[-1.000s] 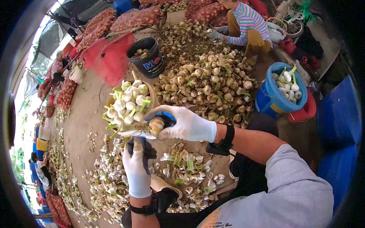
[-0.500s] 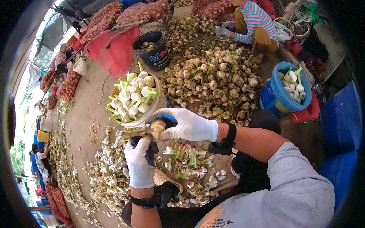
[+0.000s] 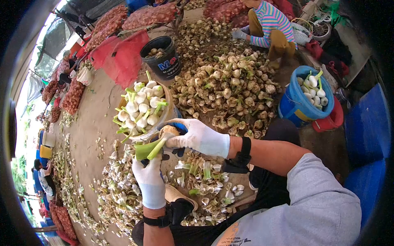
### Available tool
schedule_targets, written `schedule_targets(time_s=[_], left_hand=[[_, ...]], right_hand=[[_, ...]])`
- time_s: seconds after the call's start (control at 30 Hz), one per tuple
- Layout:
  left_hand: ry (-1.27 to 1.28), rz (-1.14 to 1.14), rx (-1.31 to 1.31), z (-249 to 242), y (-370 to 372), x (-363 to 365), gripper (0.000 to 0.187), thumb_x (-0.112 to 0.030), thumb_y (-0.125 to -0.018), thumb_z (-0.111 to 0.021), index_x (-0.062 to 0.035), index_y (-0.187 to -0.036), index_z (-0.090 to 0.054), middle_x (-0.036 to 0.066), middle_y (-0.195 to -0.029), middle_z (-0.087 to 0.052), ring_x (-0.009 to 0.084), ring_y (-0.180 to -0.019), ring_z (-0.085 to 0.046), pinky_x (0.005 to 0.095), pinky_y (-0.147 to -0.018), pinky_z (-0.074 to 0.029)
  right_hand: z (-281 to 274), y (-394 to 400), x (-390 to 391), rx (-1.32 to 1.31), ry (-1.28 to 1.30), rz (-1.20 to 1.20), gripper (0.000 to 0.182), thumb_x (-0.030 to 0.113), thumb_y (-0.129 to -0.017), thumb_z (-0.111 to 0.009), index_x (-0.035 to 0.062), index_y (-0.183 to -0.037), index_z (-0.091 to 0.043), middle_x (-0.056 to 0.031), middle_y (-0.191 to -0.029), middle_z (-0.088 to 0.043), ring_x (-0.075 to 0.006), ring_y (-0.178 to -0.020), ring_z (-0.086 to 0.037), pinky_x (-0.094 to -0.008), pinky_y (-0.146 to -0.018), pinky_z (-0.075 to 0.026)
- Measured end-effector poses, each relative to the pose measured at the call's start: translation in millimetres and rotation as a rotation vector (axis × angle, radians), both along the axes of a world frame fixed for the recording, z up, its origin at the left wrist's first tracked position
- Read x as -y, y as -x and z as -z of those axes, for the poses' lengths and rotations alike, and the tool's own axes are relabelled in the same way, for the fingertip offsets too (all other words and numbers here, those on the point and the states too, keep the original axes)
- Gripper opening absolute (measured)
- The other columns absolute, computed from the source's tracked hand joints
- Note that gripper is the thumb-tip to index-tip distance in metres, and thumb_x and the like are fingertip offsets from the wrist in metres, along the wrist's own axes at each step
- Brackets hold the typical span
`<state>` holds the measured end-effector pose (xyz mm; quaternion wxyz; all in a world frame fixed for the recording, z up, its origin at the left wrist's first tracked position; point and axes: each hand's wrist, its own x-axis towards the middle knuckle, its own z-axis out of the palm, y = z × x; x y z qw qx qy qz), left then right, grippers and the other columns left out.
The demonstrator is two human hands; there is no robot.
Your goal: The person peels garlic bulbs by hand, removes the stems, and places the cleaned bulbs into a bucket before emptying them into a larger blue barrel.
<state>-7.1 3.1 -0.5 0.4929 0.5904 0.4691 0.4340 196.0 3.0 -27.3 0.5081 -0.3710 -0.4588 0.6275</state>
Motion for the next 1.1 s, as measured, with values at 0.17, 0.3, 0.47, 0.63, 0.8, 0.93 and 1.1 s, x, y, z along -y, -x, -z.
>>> schedule_targets(time_s=[0.17, 0.3, 0.47, 0.63, 0.8, 0.93, 1.1], left_hand=[[0.212, -0.047, 0.317, 0, -2, -1, 0.026, -0.004, -0.098, -0.069, 0.0028, -0.123, -0.066, 0.006, -0.111, -0.071, 0.0135, -0.094, -0.068, 0.0295, -0.080, -0.058], [0.186, -0.134, 0.343, 9, -9, 1, 0.024, -0.003, -0.098, -0.071, 0.0022, -0.121, -0.067, 0.007, -0.107, -0.072, 0.0138, -0.094, -0.069, 0.0303, -0.081, -0.060], [-0.186, -0.055, -0.181, 4, -13, 12, 0.021, -0.003, -0.095, -0.074, 0.0041, -0.114, -0.069, 0.011, -0.101, -0.075, 0.0156, -0.091, -0.069, 0.0314, -0.085, -0.055], [0.045, -0.079, 0.059, 6, -17, 13, 0.023, -0.002, -0.096, -0.072, 0.0051, -0.117, -0.068, 0.009, -0.104, -0.074, 0.0148, -0.091, -0.069, 0.0304, -0.085, -0.056], [0.215, -0.287, 0.375, 4, 16, -17, 0.021, -0.001, -0.096, -0.070, 0.0050, -0.113, -0.060, 0.015, -0.112, -0.070, 0.0229, -0.088, -0.073, 0.0387, -0.084, -0.065], [-0.022, 0.057, -0.522, 3, 38, -16, 0.021, -0.001, -0.092, -0.066, 0.0018, -0.113, -0.065, 0.014, -0.106, -0.074, 0.0197, -0.082, -0.073, 0.0317, -0.076, -0.060], [-0.240, 0.246, -0.760, 21, 31, 6, 0.037, -0.006, -0.092, -0.070, 0.0017, -0.128, -0.066, 0.015, -0.102, -0.077, 0.0204, -0.092, -0.074, 0.0331, -0.085, -0.057]], right_hand=[[1, -16, -5, -0.323, 0.213, -0.154, 0.049, 0.038, -0.104, -0.067, -0.0010, -0.133, -0.061, -0.0086, -0.103, -0.072, -0.0135, -0.081, -0.072, -0.0292, -0.066, -0.059], [-1, -13, -9, 0.346, -0.045, 0.097, 0.060, 0.039, -0.101, -0.072, -0.0020, -0.142, -0.057, -0.0096, -0.120, -0.073, -0.0117, -0.105, -0.066, -0.0297, -0.095, -0.054], [0, 3, 1, 0.462, -0.380, 0.253, 0.048, 0.034, -0.100, -0.073, 0.0003, -0.134, -0.065, -0.0084, -0.114, -0.074, -0.0106, -0.103, -0.065, -0.0303, -0.093, -0.054], [12, 0, -10, 0.157, 0.096, 0.162, 0.040, 0.028, -0.104, -0.067, -0.0047, -0.127, -0.065, -0.0096, -0.100, -0.075, -0.0137, -0.089, -0.073, -0.0289, -0.074, -0.061], [-2, -27, -16, -0.303, 0.098, 0.148, 0.040, 0.026, -0.107, -0.061, -0.0056, -0.131, -0.061, -0.0140, -0.116, -0.072, -0.0221, -0.102, -0.074, -0.0402, -0.082, -0.066], [8, -27, -16, -0.197, 0.017, 0.112, 0.043, 0.028, -0.107, -0.063, -0.0050, -0.134, -0.062, -0.0105, -0.117, -0.073, -0.0158, -0.103, -0.071, -0.0327, -0.088, -0.062], [12, -16, -11, 0.065, -0.101, 0.045, 0.038, 0.026, -0.104, -0.068, -0.0015, -0.131, -0.068, -0.0036, -0.113, -0.074, -0.0074, -0.102, -0.065, -0.0257, -0.091, -0.054]])
